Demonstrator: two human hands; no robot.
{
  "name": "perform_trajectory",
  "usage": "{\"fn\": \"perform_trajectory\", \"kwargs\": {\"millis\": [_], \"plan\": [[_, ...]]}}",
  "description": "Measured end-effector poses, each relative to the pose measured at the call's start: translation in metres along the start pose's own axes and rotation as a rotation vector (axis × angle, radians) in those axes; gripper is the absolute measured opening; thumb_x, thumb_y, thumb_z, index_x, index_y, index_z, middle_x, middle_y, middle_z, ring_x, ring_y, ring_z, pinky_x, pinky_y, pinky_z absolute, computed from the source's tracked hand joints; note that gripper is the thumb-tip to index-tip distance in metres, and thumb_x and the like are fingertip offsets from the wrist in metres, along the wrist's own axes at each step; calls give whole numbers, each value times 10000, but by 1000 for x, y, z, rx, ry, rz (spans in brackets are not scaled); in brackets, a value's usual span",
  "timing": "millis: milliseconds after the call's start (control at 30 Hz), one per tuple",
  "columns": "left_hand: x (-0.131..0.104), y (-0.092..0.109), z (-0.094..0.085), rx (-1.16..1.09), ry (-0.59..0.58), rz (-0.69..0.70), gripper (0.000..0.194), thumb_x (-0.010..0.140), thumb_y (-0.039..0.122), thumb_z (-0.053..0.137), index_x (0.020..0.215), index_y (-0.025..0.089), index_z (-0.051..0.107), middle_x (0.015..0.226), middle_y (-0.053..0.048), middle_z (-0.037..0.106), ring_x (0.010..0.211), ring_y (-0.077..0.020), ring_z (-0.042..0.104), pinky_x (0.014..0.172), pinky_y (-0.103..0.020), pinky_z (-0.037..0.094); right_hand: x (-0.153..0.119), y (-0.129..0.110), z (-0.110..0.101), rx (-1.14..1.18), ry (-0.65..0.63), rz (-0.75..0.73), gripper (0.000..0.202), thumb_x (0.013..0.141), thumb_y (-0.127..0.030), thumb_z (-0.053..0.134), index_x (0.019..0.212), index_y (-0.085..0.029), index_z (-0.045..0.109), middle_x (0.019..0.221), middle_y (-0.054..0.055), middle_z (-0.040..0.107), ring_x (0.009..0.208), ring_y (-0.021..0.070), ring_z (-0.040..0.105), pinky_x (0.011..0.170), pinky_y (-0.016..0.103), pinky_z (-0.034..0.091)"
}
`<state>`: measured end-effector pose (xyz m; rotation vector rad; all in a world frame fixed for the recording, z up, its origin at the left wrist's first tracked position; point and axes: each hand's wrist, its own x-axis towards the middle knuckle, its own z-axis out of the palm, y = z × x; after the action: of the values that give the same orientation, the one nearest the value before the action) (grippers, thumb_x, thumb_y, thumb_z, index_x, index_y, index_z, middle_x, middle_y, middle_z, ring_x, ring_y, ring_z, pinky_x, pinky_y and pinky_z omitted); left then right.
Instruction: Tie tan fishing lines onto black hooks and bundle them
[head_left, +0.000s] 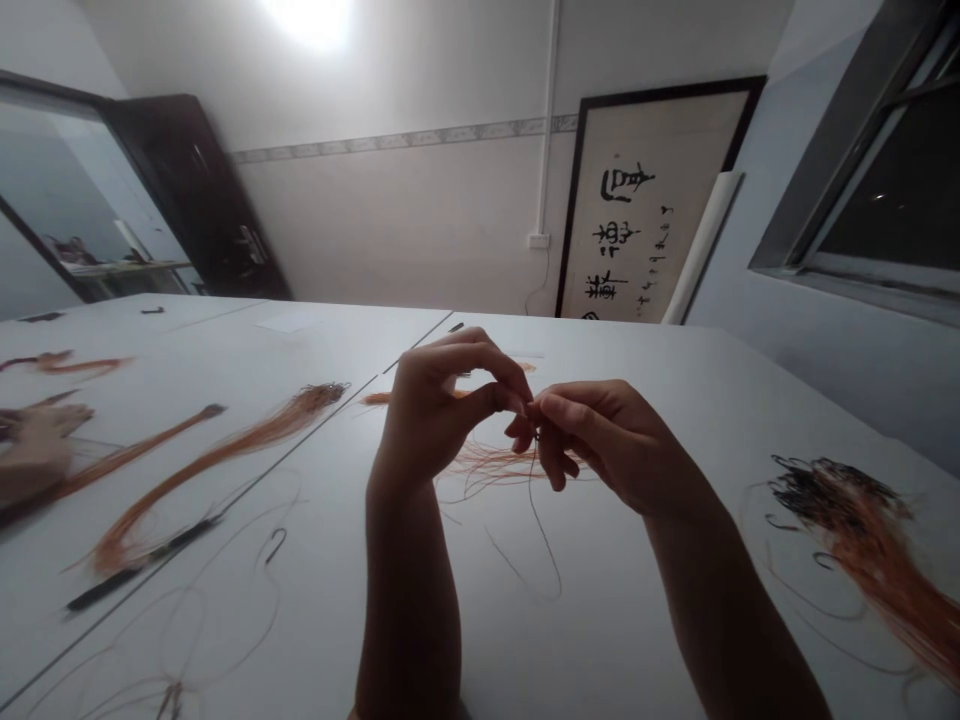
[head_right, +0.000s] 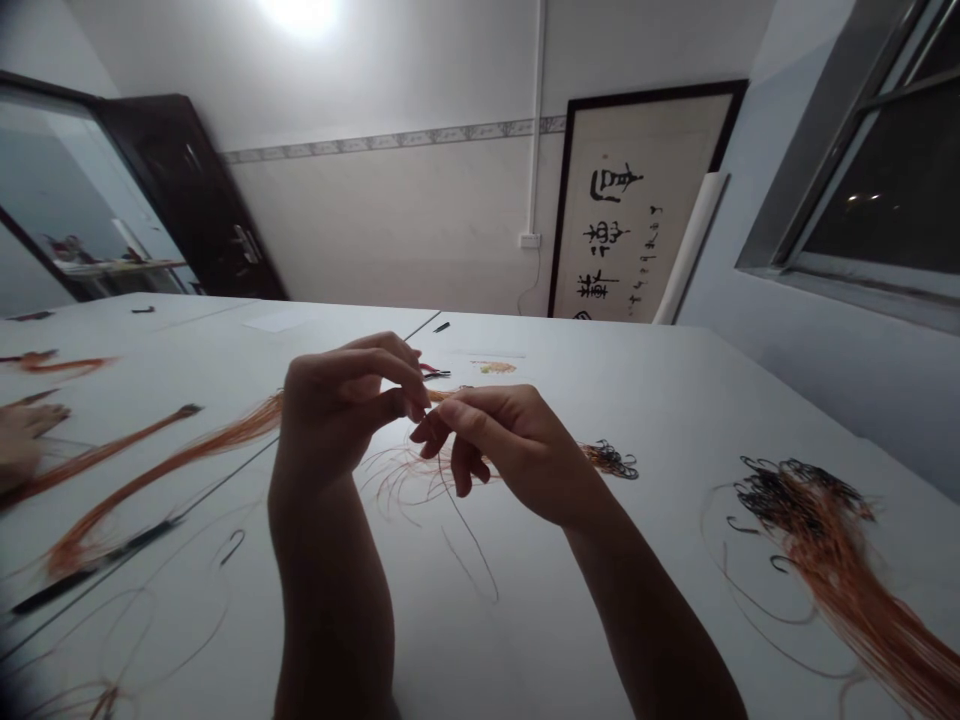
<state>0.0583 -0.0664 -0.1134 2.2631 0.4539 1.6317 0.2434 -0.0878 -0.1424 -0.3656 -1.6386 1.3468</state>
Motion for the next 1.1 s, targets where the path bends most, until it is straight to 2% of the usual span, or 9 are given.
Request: {"fn": "perform_trajectory", "kwargs": {"millis": [233,433,600,700,800,867,1100], "plan": [[0,1,2,-41,-19,1,178,727,37,756,705,207,707,684,14,639,660,-115,565,696,-290,490,1,2,-1,62,-9,26,124,883,-257,698,839,-153,748,769,28,702,502,65,573,455,193,370],[0,4,2,-15,-12,-26,172,721,40,765,691,198,707,665,15,621,649,-109,561,708,-287,491,4,4,-2,89,-30,56,100,850,-230,733,808,-146,765,715,23,700,491,60,566,452,188,355],[2,3,2,-127,-56,43,146,754,68,746,697,195,699,685,-2,628,653,-116,559,686,-298,491,2,1,-1,123,-119,67,168,918,-269,654,896,-146,766,808,46,716,505,56,587,464,191,366],[3,2,2,-195,-55,92,193,793,103,730,639,200,666,651,-1,607,634,-111,538,656,-293,491,-1,-3,0,105,-181,111,105,871,-228,710,895,-146,772,788,44,724,514,56,587,468,178,399],[3,1,2,-227,-40,125,222,828,227,739,625,206,651,632,-6,597,615,-114,524,646,-303,498,-3,-4,2,113,-161,136,23,817,-162,756,830,-154,774,748,35,729,502,56,586,466,163,451],[2,-1,1,-239,-39,140,237,835,299,740,633,211,652,627,-8,595,605,-116,525,642,-308,504,-4,-4,3,138,-140,121,45,819,-127,743,813,-159,774,749,34,733,490,51,588,466,153,474],[1,-4,-1,-227,-23,159,232,837,301,740,646,204,652,617,-2,590,596,-110,525,648,-304,513,-5,-4,3,113,-125,102,122,797,-50,732,816,-159,782,719,31,722,508,56,604,476,142,507]]}}
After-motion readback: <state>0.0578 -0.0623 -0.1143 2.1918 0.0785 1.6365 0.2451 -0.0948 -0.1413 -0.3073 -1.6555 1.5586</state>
